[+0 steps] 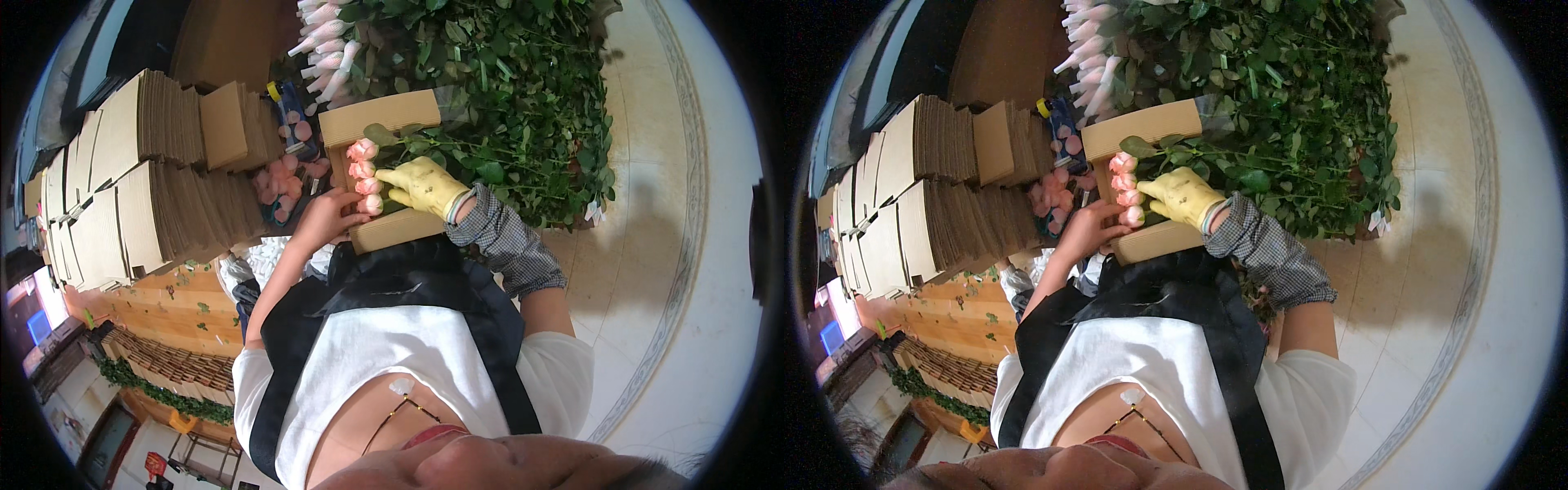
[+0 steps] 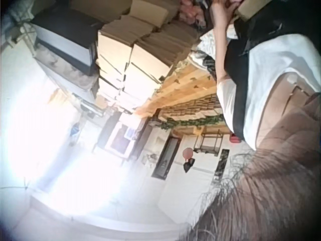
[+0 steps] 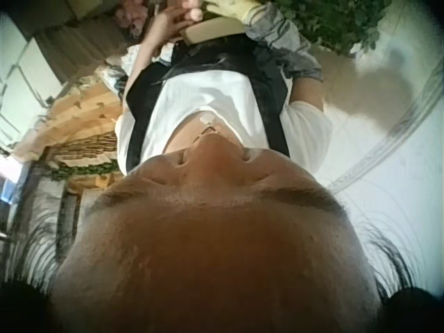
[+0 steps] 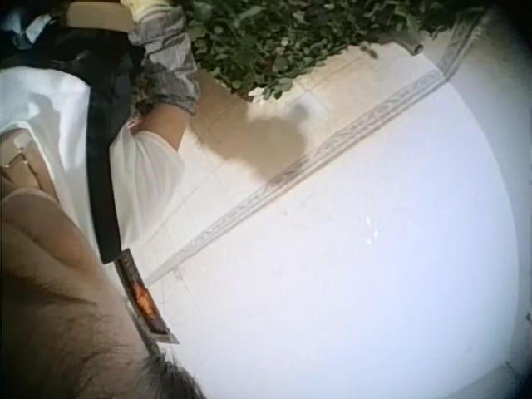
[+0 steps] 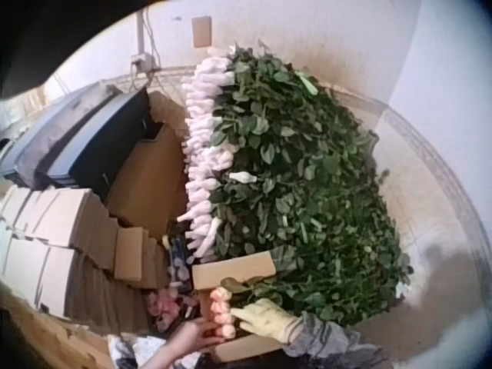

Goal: The person arranges artificial pink flowers and green leaves into small cardboard boxes. They place white packing material into the boxes, then insert the flowers and leaves, adjusting them to fit neatly.

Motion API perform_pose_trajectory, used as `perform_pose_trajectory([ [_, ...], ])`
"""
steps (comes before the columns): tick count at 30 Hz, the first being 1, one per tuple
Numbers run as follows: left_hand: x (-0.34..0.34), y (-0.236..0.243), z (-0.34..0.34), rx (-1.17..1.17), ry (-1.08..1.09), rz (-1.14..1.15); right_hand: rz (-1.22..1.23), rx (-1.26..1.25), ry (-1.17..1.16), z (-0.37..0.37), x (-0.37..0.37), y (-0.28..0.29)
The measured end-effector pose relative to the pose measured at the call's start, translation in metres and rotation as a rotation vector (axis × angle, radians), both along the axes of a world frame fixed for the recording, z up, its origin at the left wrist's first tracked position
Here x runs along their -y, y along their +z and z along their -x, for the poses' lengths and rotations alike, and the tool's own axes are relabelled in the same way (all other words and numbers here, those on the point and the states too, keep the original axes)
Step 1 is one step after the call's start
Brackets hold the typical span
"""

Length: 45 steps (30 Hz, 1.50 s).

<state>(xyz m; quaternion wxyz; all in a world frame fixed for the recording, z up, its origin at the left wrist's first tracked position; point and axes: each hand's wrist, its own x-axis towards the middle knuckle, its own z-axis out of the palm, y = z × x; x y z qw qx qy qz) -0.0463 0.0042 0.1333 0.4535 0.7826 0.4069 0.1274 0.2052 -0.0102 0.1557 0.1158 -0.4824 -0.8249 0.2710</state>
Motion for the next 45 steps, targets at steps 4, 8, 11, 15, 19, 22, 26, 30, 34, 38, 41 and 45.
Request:
perform_pose_trajectory([
  [4,0.0,-0.025,0.01,0.077,0.305,0.17,0.067,0.027,0.067,-0.003,0.003,-0.002],
  [8,0.013,-0.029,-0.01,-0.21,0.283,-0.179,0.055,-0.052,0.006,0.002,0.014,-0.001],
  [11,0.013,-0.027,-0.015,-0.19,0.326,-0.148,0.023,-0.017,0.0,0.003,0.019,-0.002],
  [15,0.016,-0.028,-0.009,-0.09,0.31,-0.113,-0.072,-0.027,-0.013,0.0,0.022,-0.016],
  [19,0.02,-0.015,-0.004,0.0,0.275,-0.016,-0.007,0.058,-0.001,0.004,0.02,-0.009],
  [22,0.021,-0.016,-0.001,-0.029,0.252,0.008,-0.068,0.085,-0.01,0.005,0.025,-0.004],
  [26,0.026,-0.018,-0.01,-0.1,0.333,0.058,0.045,0.104,-0.013,0.008,0.022,0.002],
  [30,0.019,0.012,-0.021,-0.099,0.332,-0.119,0.038,0.029,-0.026,0.003,0.02,0.001],
  [34,0.013,0.025,-0.026,-0.147,0.097,-0.455,0.066,-0.003,-0.051,0.005,0.016,-0.006],
  [38,0.014,0.012,-0.023,-0.193,0.037,-0.399,0.01,-0.049,-0.286,0.008,-0.005,0.009],
  [41,0.014,0.017,-0.031,-0.264,-0.013,-0.529,-0.037,0.028,-0.16,0.009,-0.013,-0.005],
  [45,0.012,0.015,-0.03,-0.279,-0.065,-0.589,-0.116,0.011,-0.145,0.015,-0.008,-0.01],
])
